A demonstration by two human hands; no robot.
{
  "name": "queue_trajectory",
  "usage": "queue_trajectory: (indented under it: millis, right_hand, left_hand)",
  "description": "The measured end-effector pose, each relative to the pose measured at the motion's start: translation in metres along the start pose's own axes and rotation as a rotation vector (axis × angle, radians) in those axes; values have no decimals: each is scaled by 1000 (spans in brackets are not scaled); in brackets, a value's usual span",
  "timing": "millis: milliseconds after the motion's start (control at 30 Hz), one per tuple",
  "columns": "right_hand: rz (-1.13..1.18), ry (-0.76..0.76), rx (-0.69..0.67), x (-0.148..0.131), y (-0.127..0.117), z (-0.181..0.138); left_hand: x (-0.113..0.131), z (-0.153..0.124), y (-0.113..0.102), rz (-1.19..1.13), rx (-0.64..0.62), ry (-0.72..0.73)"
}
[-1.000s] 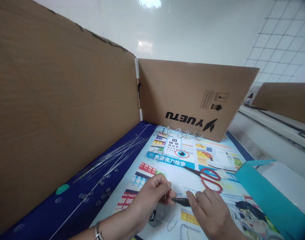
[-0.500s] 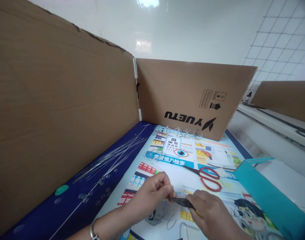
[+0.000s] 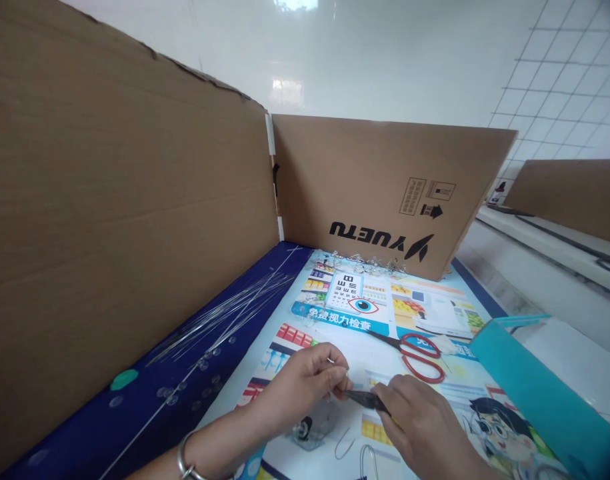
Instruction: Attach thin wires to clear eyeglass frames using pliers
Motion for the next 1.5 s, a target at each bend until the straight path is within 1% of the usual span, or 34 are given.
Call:
queue_trajectory:
  millis: [133, 200, 367, 500, 633, 800, 1067, 1367, 1500]
  right_hand:
    - [-88, -53, 148, -8, -18, 3]
    - [-161, -105, 202, -15, -27, 5]
    - [-344, -287, 271, -40, -46, 6]
    - [-422, -353, 296, -54, -55, 9]
    - [-445, -364, 312, -57, -56, 11]
    - [-438, -369, 308, -57, -54, 9]
    - [-419, -371, 309, -57, -50, 8]
    - [-420, -381, 270, -58, -48, 8]
    - [-417, -350, 238, -57, -42, 10]
  left_hand:
    - [-6, 3, -4, 8, 32, -47]
    - [-10, 4, -7, -11, 59, -69]
    - [-18, 2, -10, -20, 111, -114]
    - [-19, 1, -7, -15, 122, -114]
    - [-23, -1, -7, -47, 145, -144]
    - [-25, -3, -3, -81, 135, -178]
    - [-27, -2, -2, -106, 137, -183]
    - [-30, -1, -4, -86, 132, -185]
    - [-28, 0, -6, -5, 137, -141]
Point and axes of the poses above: each hand's wrist, its own z-axis towards the middle knuckle, its own y-axis out of the palm, x = y × z, the point moved 10 cm from there along z, towards the middle knuckle, and after that the axes turned 7 degrees about -z, right-handed, at the moved point
